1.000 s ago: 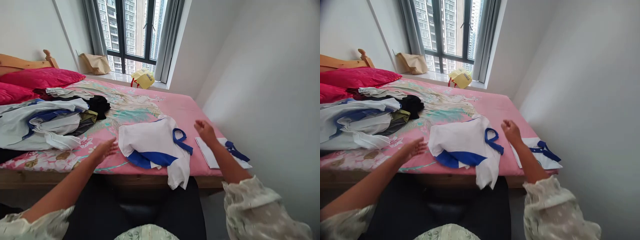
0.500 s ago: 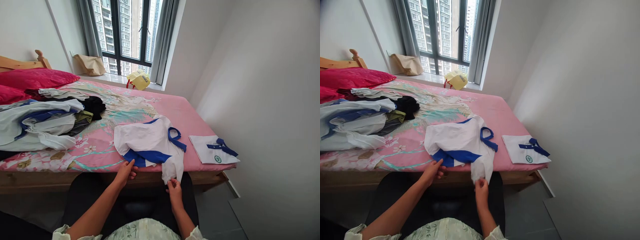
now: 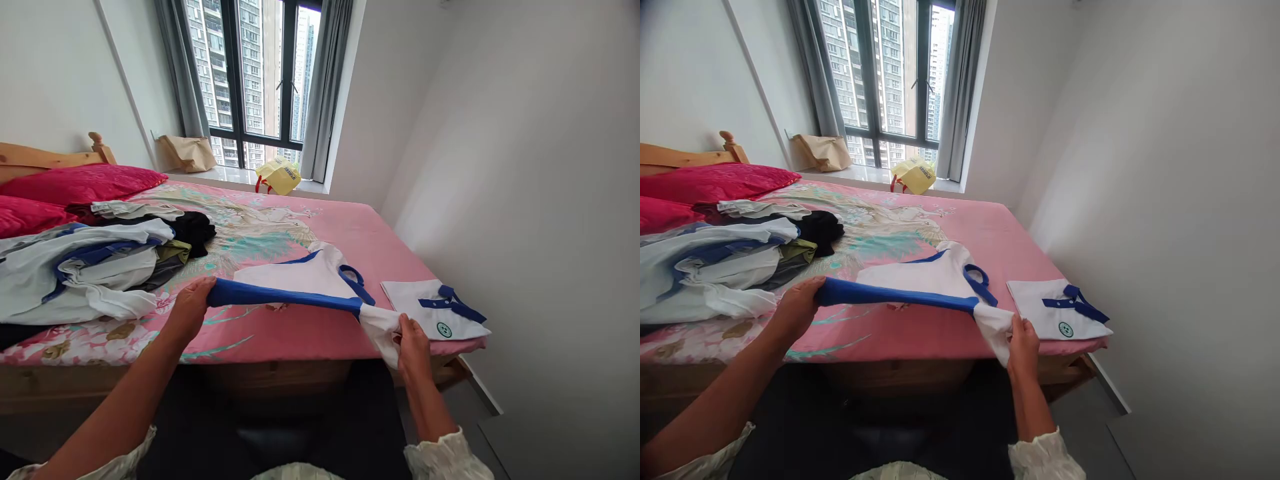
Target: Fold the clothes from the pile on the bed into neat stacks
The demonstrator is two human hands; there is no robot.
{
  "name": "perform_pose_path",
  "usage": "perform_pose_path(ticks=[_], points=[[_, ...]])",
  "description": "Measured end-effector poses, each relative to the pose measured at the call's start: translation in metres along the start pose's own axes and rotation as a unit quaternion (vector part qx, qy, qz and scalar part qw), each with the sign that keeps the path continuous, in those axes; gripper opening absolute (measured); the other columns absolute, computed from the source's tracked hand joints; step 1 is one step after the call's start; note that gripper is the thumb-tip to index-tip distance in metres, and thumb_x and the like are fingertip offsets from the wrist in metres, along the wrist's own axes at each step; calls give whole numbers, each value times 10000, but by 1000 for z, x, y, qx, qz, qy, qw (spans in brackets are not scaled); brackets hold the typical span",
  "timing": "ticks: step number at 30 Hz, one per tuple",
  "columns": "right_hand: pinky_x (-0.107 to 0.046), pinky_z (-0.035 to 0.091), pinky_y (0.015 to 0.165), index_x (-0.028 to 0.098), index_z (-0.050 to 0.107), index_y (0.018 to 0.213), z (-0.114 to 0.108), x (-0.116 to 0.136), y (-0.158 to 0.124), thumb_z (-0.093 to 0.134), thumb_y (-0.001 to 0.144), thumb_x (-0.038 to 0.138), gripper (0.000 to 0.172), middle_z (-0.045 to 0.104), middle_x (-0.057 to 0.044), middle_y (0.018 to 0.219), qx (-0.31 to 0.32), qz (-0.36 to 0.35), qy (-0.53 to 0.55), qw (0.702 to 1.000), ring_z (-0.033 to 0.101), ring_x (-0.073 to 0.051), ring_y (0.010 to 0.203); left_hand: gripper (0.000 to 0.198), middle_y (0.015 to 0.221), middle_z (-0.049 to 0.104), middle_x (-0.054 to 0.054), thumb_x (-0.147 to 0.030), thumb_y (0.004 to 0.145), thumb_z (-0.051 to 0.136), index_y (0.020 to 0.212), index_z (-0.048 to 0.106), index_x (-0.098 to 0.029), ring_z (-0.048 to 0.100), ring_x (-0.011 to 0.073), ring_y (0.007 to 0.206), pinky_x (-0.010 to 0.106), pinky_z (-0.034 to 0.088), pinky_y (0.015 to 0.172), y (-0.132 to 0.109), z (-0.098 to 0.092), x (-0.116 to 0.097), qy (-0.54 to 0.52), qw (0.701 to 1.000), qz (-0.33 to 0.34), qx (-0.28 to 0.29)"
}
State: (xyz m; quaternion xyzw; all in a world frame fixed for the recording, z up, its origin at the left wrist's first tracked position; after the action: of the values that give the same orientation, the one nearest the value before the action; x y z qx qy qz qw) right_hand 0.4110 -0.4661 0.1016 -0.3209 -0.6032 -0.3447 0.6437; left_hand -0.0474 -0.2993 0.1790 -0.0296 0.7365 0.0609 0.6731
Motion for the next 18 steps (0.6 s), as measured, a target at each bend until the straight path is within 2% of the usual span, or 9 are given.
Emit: perform_pose_path(ticks=[2, 4, 7, 10, 12, 14, 16, 18], points=[[-234, 413, 488, 200, 539, 725, 3, 13, 17, 565, 706, 548, 350, 521, 41, 571, 24, -20, -54, 998, 493, -126, 534, 314, 506, 442, -45, -487, 706, 596, 613, 542, -192, 380, 101, 482, 218, 315, 446, 3, 8, 13, 10, 999, -13, 28], [-247, 422, 502, 187, 554, 715, 10, 8, 29, 575, 679, 528, 343, 530, 34, 555, 47, -16, -104, 993, 504, -138, 535, 329, 480, 460, -35, -487, 661, 633, 571, 553, -181, 396, 110, 469, 224, 315, 429, -3, 20, 40, 31, 997, -52, 57], [-279, 452, 550, 163, 593, 740, 14, -17, 35, 628, 601, 467, 336, 590, -4, 594, 59, -2, -149, 987, 561, -180, 591, 331, 502, 539, -6, -484, 589, 690, 563, 582, -172, 493, 158, 512, 238, 361, 439, -21, 33, 88, 53, 989, -106, 91], [-303, 484, 651, 141, 625, 899, 7, -42, 27, 654, 564, 420, 437, 667, -69, 787, 52, 1, -162, 985, 617, -221, 742, 382, 586, 603, -10, -525, 594, 690, 723, 619, -173, 550, 165, 540, 233, 402, 462, -40, 33, 121, 33, 986, -127, 107], [-301, 487, 729, 146, 603, 1062, 0, -49, 16, 663, 568, 413, 564, 667, -95, 968, 50, -12, -159, 986, 617, -229, 873, 480, 662, 640, -7, -526, 598, 705, 917, 609, -181, 585, 157, 557, 233, 440, 497, -47, 29, 129, -9, 986, -130, 100], [-297, 482, 776, 167, 546, 1203, -6, -48, 3, 679, 576, 415, 687, 636, -92, 1093, 65, -31, -143, 987, 599, -225, 947, 627, 725, 669, -1, -509, 603, 728, 1119, 543, -205, 622, 156, 609, 241, 481, 566, -52, 26, 129, -42, 987, -122, 92], [-307, 485, 773, 179, 510, 1269, -9, -44, -7, 687, 588, 423, 745, 633, -75, 1100, 106, -31, -120, 987, 599, -220, 923, 716, 752, 685, 3, -529, 625, 717, 1233, 486, -229, 643, 167, 671, 257, 503, 633, -55, 25, 124, -42, 989, -102, 94], [-321, 492, 747, 169, 557, 1235, -6, -40, -16, 670, 615, 442, 688, 659, -59, 1005, 173, -2, -105, 979, 607, -214, 845, 685, 833, 705, 27, -580, 619, 697, 1189, 560, -225, 655, 202, 796, 288, 516, 720, -56, 23, 118, -14, 992, -73, 98]])
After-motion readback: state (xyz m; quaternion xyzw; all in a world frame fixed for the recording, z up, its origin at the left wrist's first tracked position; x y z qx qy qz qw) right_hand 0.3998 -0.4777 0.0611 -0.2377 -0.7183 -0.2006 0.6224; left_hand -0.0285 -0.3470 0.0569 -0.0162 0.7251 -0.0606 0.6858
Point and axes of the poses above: each hand's wrist, its own y-axis towards the middle knuckle, its own z-axis out of the palm, x = y × z, the point moved 5 cm from there along y, towards the middle knuckle
